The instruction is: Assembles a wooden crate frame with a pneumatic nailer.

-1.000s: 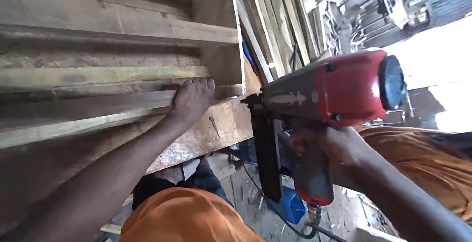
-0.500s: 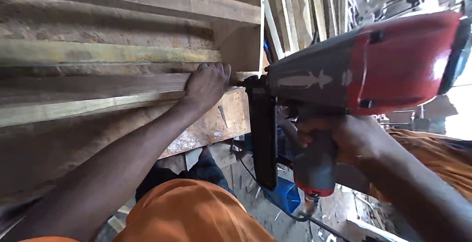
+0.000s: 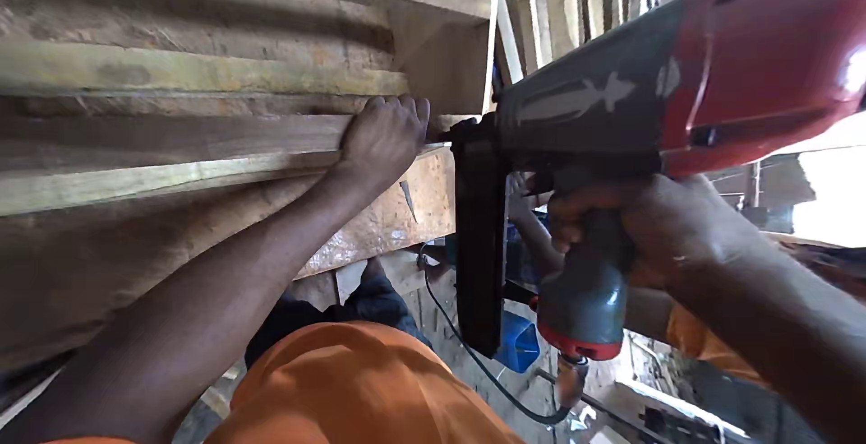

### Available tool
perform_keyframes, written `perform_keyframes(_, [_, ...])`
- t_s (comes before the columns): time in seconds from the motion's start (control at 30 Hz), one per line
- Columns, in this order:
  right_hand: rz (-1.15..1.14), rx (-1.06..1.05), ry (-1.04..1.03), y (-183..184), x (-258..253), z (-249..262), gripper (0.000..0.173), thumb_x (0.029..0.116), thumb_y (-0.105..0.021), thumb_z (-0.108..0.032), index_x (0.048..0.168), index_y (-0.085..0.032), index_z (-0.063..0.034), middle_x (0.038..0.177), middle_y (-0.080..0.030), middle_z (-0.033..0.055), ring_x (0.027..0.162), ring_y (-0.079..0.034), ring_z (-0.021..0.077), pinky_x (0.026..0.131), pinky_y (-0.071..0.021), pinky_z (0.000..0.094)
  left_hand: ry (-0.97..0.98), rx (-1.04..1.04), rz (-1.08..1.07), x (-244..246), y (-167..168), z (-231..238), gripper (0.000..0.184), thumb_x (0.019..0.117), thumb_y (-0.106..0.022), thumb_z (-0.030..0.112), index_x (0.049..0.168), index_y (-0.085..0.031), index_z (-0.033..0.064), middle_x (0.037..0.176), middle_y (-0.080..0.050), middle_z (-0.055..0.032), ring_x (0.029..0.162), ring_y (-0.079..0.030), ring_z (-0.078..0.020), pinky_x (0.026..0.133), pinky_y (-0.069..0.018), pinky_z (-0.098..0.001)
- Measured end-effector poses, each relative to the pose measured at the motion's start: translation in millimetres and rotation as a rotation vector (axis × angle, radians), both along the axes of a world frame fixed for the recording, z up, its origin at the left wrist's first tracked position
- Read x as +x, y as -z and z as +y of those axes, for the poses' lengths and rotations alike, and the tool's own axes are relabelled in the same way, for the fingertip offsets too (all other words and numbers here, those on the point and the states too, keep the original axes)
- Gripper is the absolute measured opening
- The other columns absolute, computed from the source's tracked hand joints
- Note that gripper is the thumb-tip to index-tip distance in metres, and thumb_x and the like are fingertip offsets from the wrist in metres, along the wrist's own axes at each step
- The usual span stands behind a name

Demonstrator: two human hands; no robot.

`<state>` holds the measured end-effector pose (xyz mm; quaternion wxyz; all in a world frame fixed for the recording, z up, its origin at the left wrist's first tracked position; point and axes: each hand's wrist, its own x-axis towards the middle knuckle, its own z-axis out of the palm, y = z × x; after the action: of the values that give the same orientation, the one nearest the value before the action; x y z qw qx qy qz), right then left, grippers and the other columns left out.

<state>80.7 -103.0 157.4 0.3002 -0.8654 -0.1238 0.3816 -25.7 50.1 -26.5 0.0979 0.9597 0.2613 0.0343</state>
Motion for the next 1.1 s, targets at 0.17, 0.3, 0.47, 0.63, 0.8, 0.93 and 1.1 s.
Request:
perform_keyframes(0.17, [-0.019, -0.006, -0.013, 2.0, -3.1, -1.5, 0.012, 0.0775, -0.063, 0.002, 0.086, -0.064, -0.0062, 0.063, -0.06, 0.0089, 0.046, -0.055, 0.0167, 0.043, -0.0508, 0.0306, -0.002, -0.011, 0.011, 0.8, -0.8, 0.0, 0.025, 0.103, -0.047, 0.004, 0.124, -0.055, -0.0063, 0.106, -0.065, -0.0242, 0.094, -0.069, -0.0406, 0.078, -0.0544, -0.0494])
perform_keyframes(0.3, [-0.128, -0.033, -0.071, -16.9, -5.2, -2.4, 0.007, 0.0821, -0.062, -0.001, 0.082, -0.063, -0.0083, 0.062, -0.058, 0.0066, 0.047, -0.055, 0.0154, 0.043, -0.0499, 0.0283, -0.004, -0.01, 0.004, -1.4, -4.2, -1.1, 0.024, 0.1032, -0.044, 0.001, 0.124, -0.055, -0.0064, 0.105, -0.065, -0.0246, 0.094, -0.068, -0.041, 0.078, -0.0542, -0.0498])
perform_keyframes(0.47, [-0.077, 0.027, -0.114, -16.5, -5.9, -7.3, 0.011, 0.0784, -0.062, 0.0, 0.085, -0.065, -0.0085, 0.063, -0.059, 0.0066, 0.047, -0.055, 0.0154, 0.044, -0.0503, 0.0287, 0.004, -0.011, -0.021, -1.7, -0.2, 0.7, 0.03, 0.104, -0.054, 0.017, 0.124, -0.056, -0.0055, 0.106, -0.066, -0.0237, 0.094, -0.069, -0.0404, 0.078, -0.0545, -0.05])
perform_keyframes(0.63, [-0.063, -0.018, -0.108, -7.2, -10.7, 2.1, 0.013, 0.0803, -0.063, 0.001, 0.09, -0.066, -0.0068, 0.068, -0.063, 0.0091, 0.048, -0.057, 0.0163, 0.045, -0.0521, 0.0291, 0.014, 0.007, 0.004, -0.4, -1.2, 0.4, 0.028, 0.1035, -0.052, 0.011, 0.125, -0.055, -0.0061, 0.105, -0.065, -0.0242, 0.093, -0.068, -0.0403, 0.077, -0.054, -0.0496])
perform_keyframes(0.8, [-0.051, -0.012, -0.133, -5.3, -10.6, 3.0, 0.012, 0.0766, -0.063, -0.001, 0.086, -0.066, -0.0084, 0.066, -0.062, 0.0087, 0.048, -0.055, 0.0168, 0.044, -0.0502, 0.0299, 0.014, 0.02, 0.0, -1.6, -0.8, 0.2, 0.024, 0.1035, -0.049, 0.007, 0.122, -0.055, -0.0066, 0.101, -0.064, -0.023, 0.091, -0.068, -0.0387, 0.075, -0.0532, -0.0481])
perform_keyframes(0.93, [-0.056, -0.056, -0.06, -5.6, -14.7, 7.7, 0.01, 0.0784, -0.063, 0.0, 0.083, -0.065, -0.0079, 0.063, -0.06, 0.0087, 0.047, -0.055, 0.0166, 0.044, -0.0502, 0.0296, 0.003, 0.0, -0.008, -1.0, -0.5, 0.6, 0.027, 0.1035, -0.053, 0.014, 0.121, -0.056, -0.0059, 0.103, -0.065, -0.0226, 0.092, -0.068, -0.039, 0.075, -0.0532, -0.0487])
perform_keyframes(1.1, [0.021, -0.098, -0.138, -1.8, -5.1, 13.5, 0.015, 0.0753, -0.062, -0.002, 0.087, -0.066, -0.0094, 0.065, -0.059, 0.0073, 0.046, -0.052, 0.0144, 0.043, -0.049, 0.0289, -0.008, -0.031, -0.046, 0.4, 2.5, 1.1, 0.036, 0.1035, -0.056, 0.022, 0.125, -0.056, -0.0067, 0.109, -0.066, -0.0236, 0.097, -0.069, -0.0393, 0.079, -0.0532, -0.0491])
